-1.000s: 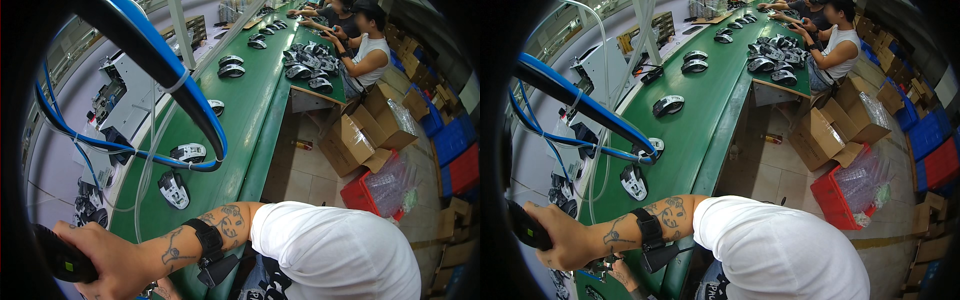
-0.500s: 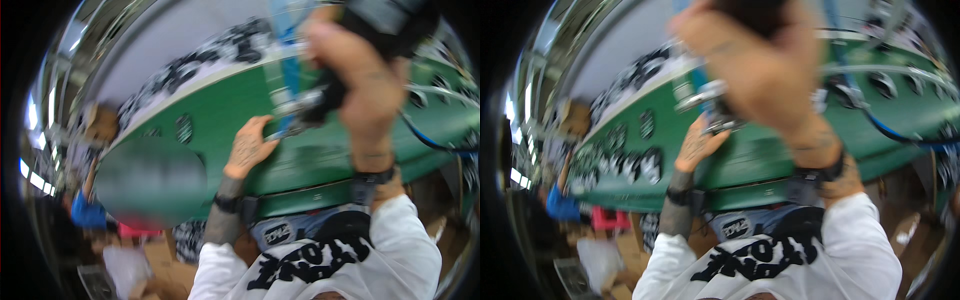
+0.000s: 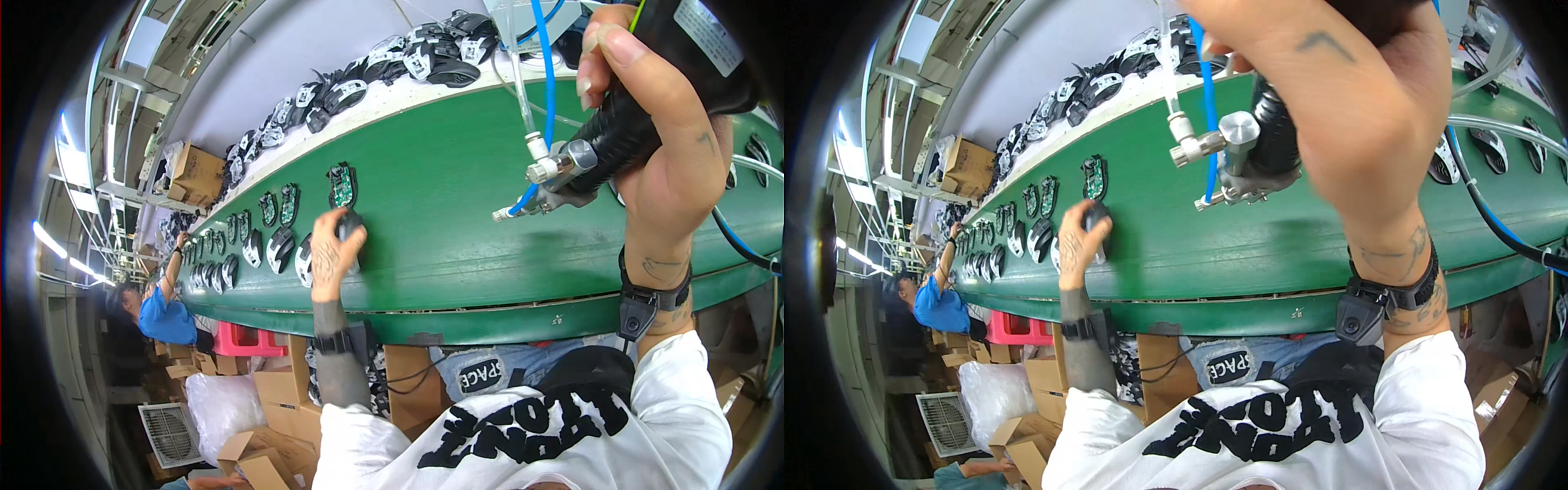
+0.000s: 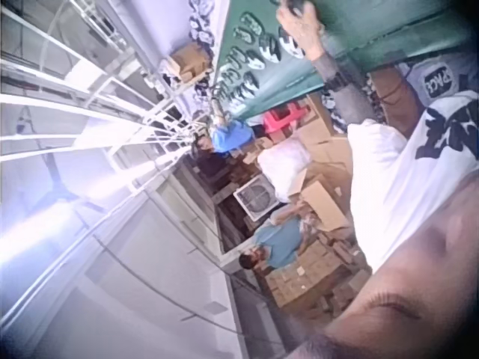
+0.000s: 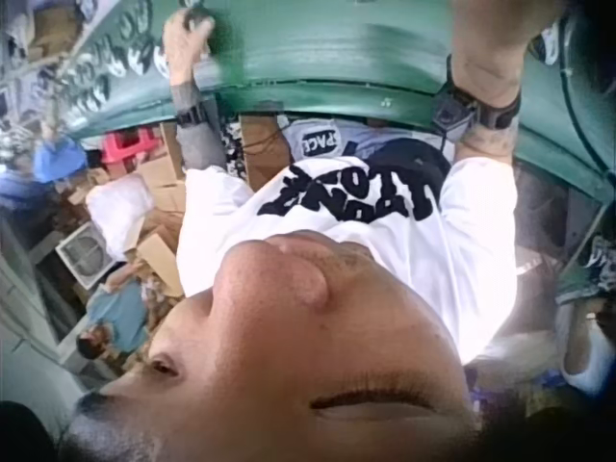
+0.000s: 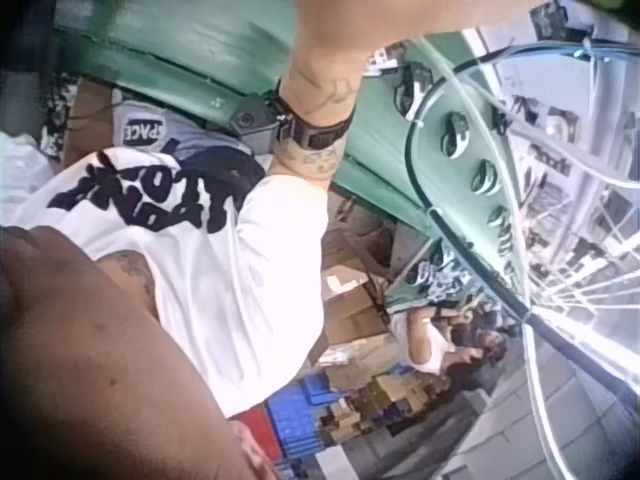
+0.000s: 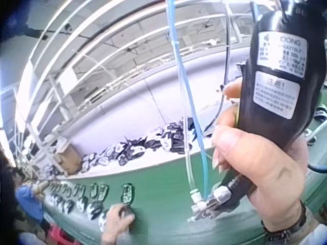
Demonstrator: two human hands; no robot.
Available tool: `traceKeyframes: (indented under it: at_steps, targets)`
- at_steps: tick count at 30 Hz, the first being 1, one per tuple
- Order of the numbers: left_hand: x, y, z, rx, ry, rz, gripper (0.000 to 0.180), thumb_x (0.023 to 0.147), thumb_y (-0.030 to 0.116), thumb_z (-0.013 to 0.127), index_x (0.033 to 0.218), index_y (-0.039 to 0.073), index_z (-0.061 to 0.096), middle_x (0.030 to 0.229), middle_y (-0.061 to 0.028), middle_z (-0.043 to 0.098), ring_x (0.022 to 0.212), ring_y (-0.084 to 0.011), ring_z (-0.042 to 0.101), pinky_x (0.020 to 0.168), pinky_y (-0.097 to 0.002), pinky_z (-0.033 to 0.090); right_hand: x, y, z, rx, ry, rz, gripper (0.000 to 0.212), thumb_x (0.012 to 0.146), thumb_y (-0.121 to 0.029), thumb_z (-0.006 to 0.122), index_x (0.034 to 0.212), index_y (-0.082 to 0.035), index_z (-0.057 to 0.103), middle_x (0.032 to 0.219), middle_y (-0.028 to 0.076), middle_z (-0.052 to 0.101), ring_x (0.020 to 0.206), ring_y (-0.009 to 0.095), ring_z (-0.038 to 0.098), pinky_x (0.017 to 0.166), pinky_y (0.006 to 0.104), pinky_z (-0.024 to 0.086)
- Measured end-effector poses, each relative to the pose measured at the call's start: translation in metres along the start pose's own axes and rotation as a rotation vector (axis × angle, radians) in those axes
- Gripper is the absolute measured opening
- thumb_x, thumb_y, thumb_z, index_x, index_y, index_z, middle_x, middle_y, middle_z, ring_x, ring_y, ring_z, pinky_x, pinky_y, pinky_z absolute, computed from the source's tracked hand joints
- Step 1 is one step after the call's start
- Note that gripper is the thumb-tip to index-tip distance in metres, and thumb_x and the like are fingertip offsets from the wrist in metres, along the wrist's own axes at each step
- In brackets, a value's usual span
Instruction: Using a pneumatic screwdriver to fasten components of computer mice on an assembly line.
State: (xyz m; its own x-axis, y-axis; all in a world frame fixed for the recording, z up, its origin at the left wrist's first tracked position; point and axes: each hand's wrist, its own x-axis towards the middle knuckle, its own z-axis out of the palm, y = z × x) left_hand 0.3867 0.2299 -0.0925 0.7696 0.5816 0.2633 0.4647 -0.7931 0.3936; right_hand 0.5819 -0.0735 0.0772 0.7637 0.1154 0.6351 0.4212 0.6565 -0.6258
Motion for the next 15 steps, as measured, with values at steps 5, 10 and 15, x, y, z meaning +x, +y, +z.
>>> traceKeyframes:
  at_steps: [5,10,15]
  targets:
    - [0.086,-0.031,0.012,0.207,0.154,0.024,0.058,0.072,0.033,0.069,0.120,0.004,0.057,0.120,-0.0226,0.053,0.111,-0.0338,0.054,0.095,-0.0377,0.044,-0.001,0.012,-0.003,0.011,-0.032,-0.061,0.044,0.078,-0.004,0.058,0.117,0.006,0.043,0.074,0.008,0.055,0.062,0.014,0.054,0.056,0.0252,0.044]
    - [0.107,-0.075,0.039,0.211,0.072,-0.063,0.062,0.074,0.041,0.066,0.127,0.011,0.054,0.128,-0.0193,0.050,0.114,-0.0354,0.051,0.099,-0.0417,0.040,-0.001,0.011,0.001,0.021,-0.023,-0.091,0.044,0.078,-0.005,0.056,0.118,0.006,0.042,0.072,0.008,0.053,0.061,0.014,0.053,0.055,0.0254,0.044]
    - [0.108,-0.041,0.035,0.332,-0.012,-0.061,0.062,0.074,0.044,0.066,0.128,0.015,0.054,0.131,-0.0165,0.049,0.114,-0.0354,0.051,0.098,-0.0411,0.041,0.004,0.012,-0.005,-0.066,0.023,-0.073,0.044,0.078,-0.005,0.057,0.118,0.006,0.042,0.072,0.008,0.053,0.061,0.014,0.053,0.054,0.0255,0.044]
